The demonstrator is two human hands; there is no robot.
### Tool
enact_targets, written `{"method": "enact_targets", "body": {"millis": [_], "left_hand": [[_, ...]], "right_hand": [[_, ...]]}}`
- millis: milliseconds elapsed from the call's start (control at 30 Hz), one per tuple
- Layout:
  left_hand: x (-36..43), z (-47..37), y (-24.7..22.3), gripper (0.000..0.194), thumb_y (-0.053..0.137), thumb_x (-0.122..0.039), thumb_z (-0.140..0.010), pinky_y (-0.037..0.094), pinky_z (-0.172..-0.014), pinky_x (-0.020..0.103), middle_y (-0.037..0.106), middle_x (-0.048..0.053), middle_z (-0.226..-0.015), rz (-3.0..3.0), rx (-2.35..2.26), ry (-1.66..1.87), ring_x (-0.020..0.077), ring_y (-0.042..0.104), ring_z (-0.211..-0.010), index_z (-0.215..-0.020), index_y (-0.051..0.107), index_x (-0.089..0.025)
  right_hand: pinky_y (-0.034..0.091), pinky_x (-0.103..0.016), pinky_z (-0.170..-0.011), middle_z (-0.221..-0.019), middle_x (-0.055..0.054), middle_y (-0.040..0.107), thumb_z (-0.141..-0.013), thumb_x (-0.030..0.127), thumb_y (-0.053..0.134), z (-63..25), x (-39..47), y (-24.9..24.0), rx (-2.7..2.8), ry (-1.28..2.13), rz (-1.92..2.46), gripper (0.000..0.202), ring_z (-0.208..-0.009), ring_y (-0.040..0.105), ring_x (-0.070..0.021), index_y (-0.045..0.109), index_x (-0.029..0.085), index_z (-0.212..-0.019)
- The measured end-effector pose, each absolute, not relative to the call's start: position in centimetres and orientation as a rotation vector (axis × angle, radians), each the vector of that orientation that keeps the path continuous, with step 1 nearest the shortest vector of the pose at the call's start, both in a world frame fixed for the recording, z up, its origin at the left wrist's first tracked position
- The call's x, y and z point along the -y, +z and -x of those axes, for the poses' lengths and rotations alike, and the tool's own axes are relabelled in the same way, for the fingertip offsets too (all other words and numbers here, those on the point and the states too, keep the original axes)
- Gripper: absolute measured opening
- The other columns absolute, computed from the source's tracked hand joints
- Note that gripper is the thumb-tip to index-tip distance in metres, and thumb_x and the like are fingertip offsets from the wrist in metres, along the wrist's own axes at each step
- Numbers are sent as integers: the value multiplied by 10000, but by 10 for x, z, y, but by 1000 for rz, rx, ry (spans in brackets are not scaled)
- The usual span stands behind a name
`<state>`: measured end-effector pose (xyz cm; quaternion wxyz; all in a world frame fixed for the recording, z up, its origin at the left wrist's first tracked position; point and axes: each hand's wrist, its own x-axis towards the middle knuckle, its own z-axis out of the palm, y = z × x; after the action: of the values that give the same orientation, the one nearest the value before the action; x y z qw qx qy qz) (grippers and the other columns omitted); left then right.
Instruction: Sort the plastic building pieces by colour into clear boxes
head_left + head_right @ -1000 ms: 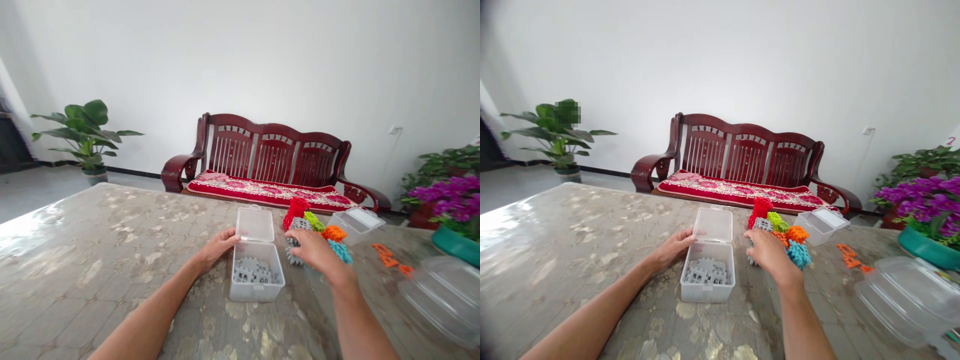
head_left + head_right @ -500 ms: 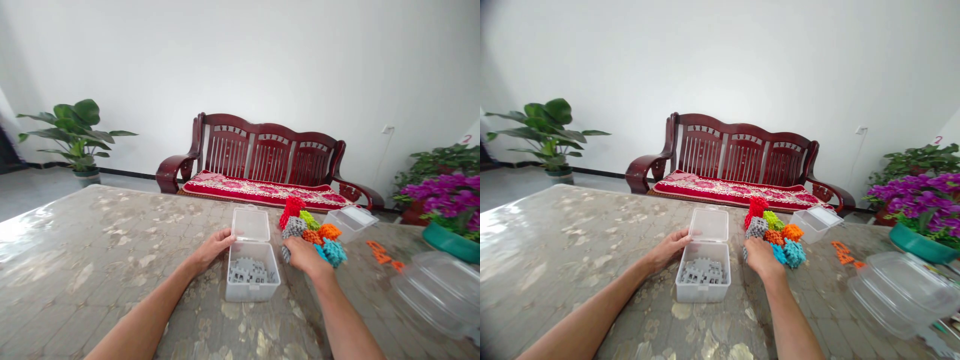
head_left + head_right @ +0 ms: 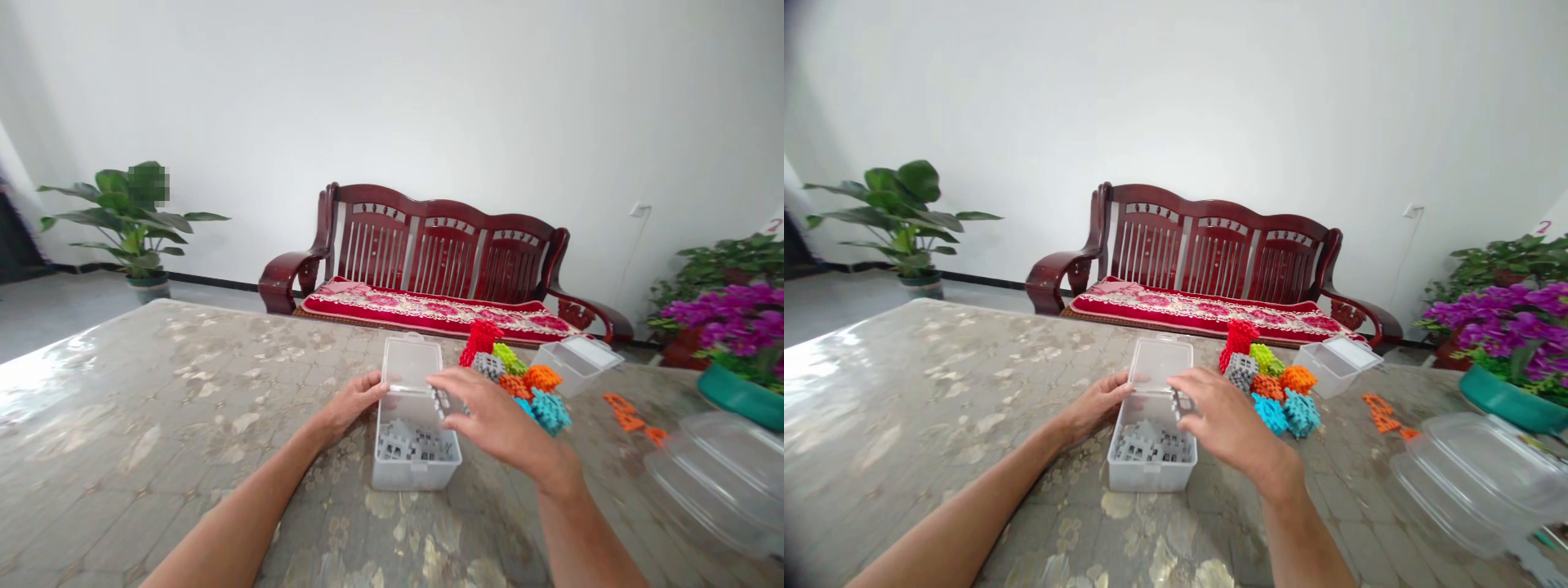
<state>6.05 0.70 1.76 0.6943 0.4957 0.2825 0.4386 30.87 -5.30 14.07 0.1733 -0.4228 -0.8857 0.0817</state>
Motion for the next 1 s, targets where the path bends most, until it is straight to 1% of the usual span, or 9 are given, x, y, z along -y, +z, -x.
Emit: {"method": "enact_targets", "body": {"millis": [133,233,367,467,700,833,1000], "left_hand": [[-8,-61,14,497,809,-467,-743,476,-739,260,745,53,-909,-1100,-598,979,170,644,-746,-1135,718,-175],[-9,-61,13,487,805,-456,-752,482,-753,267,746,51,-917,-1098,-562,973,170,647,-748,-1143,714,-180],[-9,-61,13,494,815,-459,-738,478,-733,259,746,53,-929,-1085,-575,977,160,635,-726,-1131,718,-175],[-8,-61,16,512,823,-464,-725,475,-727,260,745,58,-926,-1074,-583,979,162,633,-720,-1129,718,-167],[-7,-61,17,504,826,-465,-720,468,-729,256,745,48,-910,-1078,-591,975,153,627,-707,-1115,724,-170],[-8,-61,14,517,826,-481,-715,471,-732,257,743,44,-903,-1092,-604,976,150,626,-706,-1119,722,-174],[-7,-61,19,526,837,-497,-690,473,-727,256,743,48,-887,-1107,-634,986,159,623,-723,-1085,734,-165]], "right_hand": [[386,-356,-1037,-1246,-56,643,-796,99,583,-291,60,134,2647,240,1138,513,-1172,535,-215,607,240,-1289],[383,-355,-1029,-1213,-72,658,-792,96,596,-285,57,124,2722,230,1173,462,-1170,532,-230,638,214,-1238],[401,-362,-1001,-1169,-100,678,-778,99,629,-283,53,115,2756,196,1259,391,-1145,548,-255,670,168,-1161],[416,-367,-984,-1137,-102,683,-778,92,629,-281,54,113,2749,159,1273,367,-1123,558,-259,673,167,-1134],[406,-392,-1022,-1216,-113,660,-753,61,631,-277,61,112,2707,128,1358,404,-1177,551,-277,669,181,-1138],[398,-347,-1026,-1231,-87,661,-768,58,577,-281,58,114,2652,160,1350,425,-1185,559,-241,673,204,-1155],[424,-294,-934,-1116,-49,711,-793,106,526,-303,46,130,2508,165,1506,371,-1064,625,-202,698,223,-1100]]}}
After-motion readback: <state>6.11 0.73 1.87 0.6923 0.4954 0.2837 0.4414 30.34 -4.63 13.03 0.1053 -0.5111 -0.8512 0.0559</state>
